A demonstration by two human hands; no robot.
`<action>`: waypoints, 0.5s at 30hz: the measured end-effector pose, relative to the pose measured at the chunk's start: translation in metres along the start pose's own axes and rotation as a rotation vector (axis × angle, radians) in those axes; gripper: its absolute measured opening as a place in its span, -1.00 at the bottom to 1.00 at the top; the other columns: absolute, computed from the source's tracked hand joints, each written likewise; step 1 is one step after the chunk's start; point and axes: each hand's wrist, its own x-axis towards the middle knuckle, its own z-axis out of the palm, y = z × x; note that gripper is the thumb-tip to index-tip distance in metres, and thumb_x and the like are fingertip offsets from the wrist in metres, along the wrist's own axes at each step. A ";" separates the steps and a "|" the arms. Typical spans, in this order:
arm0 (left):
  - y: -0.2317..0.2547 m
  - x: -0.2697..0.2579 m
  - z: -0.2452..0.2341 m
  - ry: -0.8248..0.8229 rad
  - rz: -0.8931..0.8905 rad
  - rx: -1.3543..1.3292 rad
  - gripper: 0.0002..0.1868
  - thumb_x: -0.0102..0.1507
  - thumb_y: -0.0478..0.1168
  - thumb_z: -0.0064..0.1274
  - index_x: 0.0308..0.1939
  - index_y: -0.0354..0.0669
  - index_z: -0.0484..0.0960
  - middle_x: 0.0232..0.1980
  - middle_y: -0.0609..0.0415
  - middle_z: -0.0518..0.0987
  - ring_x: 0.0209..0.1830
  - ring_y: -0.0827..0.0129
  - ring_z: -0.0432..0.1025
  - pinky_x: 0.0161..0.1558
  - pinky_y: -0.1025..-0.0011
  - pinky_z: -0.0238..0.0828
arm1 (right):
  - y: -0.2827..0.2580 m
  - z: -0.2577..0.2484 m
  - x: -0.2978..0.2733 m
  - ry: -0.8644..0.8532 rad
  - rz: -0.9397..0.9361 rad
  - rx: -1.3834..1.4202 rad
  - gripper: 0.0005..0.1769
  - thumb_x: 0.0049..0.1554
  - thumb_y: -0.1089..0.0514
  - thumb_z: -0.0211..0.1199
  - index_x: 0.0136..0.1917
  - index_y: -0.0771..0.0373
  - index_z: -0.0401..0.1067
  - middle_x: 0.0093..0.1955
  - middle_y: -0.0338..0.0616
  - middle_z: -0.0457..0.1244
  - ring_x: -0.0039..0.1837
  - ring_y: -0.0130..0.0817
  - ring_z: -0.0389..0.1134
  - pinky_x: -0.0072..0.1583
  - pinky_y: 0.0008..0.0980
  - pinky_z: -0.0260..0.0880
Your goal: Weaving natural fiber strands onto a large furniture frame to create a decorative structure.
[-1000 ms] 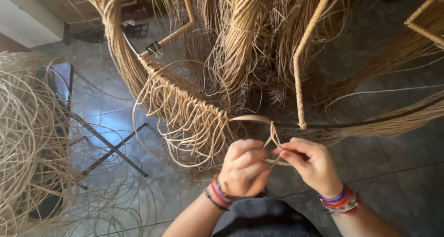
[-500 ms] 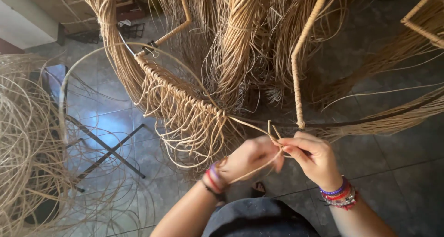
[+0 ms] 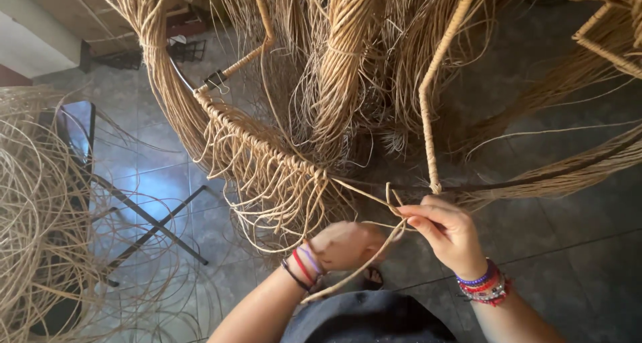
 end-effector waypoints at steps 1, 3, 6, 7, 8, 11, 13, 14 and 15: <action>0.006 0.001 -0.004 0.003 0.000 0.005 -0.68 0.47 0.03 -0.14 -0.18 -0.09 0.56 -0.32 0.01 0.48 -0.35 0.12 0.39 -0.31 0.25 0.35 | 0.001 0.000 0.000 0.000 -0.005 0.003 -0.79 0.15 0.16 0.31 -0.01 0.24 0.69 -0.41 -0.16 0.35 -0.40 -0.41 0.27 -0.26 -0.43 0.34; 0.016 0.002 -0.006 0.050 -0.043 -0.194 -0.63 0.52 0.06 -0.28 -0.18 0.05 0.57 -0.46 0.34 0.26 -0.52 0.60 0.14 -0.44 0.59 0.09 | 0.003 -0.001 -0.007 -0.070 -0.007 -0.059 -0.69 0.22 0.01 0.19 0.09 0.20 0.59 -0.27 -0.30 0.30 -0.26 -0.50 0.29 -0.17 -0.50 0.30; -0.047 0.000 0.003 -0.034 -0.070 0.424 -0.77 0.39 -0.08 -0.04 -0.23 -0.12 0.59 -0.37 -0.05 0.63 -0.46 0.08 0.50 -0.34 0.13 0.38 | -0.011 0.001 0.002 -0.071 -0.040 -0.104 -0.75 0.20 0.10 0.23 0.06 0.25 0.60 -0.15 -0.23 0.42 -0.21 -0.48 0.38 -0.12 -0.53 0.39; -0.043 -0.003 0.000 -0.033 -0.070 0.428 -0.77 0.39 -0.08 -0.04 -0.23 -0.12 0.59 -0.37 -0.05 0.63 -0.46 0.08 0.50 -0.34 0.13 0.38 | -0.008 0.003 0.001 -0.070 -0.043 -0.103 -0.75 0.20 0.10 0.23 0.06 0.25 0.60 -0.15 -0.23 0.42 -0.21 -0.48 0.38 -0.12 -0.53 0.39; -0.038 -0.007 -0.004 -0.079 -0.085 0.460 -0.73 0.43 -0.09 -0.12 -0.30 -0.09 0.55 -0.43 0.01 0.59 -0.53 0.17 0.47 -0.40 0.18 0.39 | -0.005 0.005 0.000 -0.070 -0.050 -0.082 -0.77 0.20 0.14 0.24 0.06 0.26 0.59 -0.15 -0.22 0.42 -0.22 -0.48 0.38 -0.13 -0.52 0.40; 0.000 -0.009 -0.008 -0.011 -0.128 0.179 -0.69 0.49 -0.06 -0.23 -0.28 -0.02 0.51 -0.40 0.18 0.51 -0.48 0.44 0.37 -0.35 0.40 0.35 | -0.004 0.008 -0.002 -0.081 -0.059 -0.055 -0.75 0.22 0.13 0.21 0.10 0.25 0.58 -0.20 -0.24 0.37 -0.24 -0.48 0.34 -0.16 -0.50 0.35; -0.024 -0.017 0.001 0.102 -0.142 -0.126 -0.69 0.52 -0.01 -0.26 -0.20 0.02 0.51 -0.31 0.29 0.46 -0.36 0.61 0.29 -0.23 0.58 0.29 | -0.006 0.009 -0.001 -0.086 -0.069 -0.057 -0.72 0.23 0.09 0.19 0.14 0.22 0.57 -0.26 -0.27 0.32 -0.26 -0.47 0.30 -0.18 -0.47 0.30; -0.066 -0.025 0.013 0.019 0.126 0.581 -0.81 0.39 -0.17 -0.16 -0.33 0.09 0.46 -0.43 0.39 0.38 -0.54 0.62 0.21 -0.43 0.56 0.13 | -0.007 0.009 -0.001 -0.069 -0.059 -0.053 -0.74 0.23 0.11 0.20 0.09 0.25 0.58 -0.18 -0.22 0.39 -0.21 -0.47 0.38 -0.15 -0.51 0.39; -0.108 -0.033 0.024 -0.082 0.396 1.283 -0.74 0.27 -0.34 -0.07 -0.47 0.16 0.40 -0.56 0.49 0.29 -0.71 0.63 0.13 -0.63 0.54 -0.03 | -0.007 0.010 -0.001 -0.049 -0.046 -0.049 -0.75 0.22 0.12 0.20 0.05 0.28 0.59 -0.09 -0.17 0.45 -0.17 -0.46 0.47 -0.12 -0.56 0.48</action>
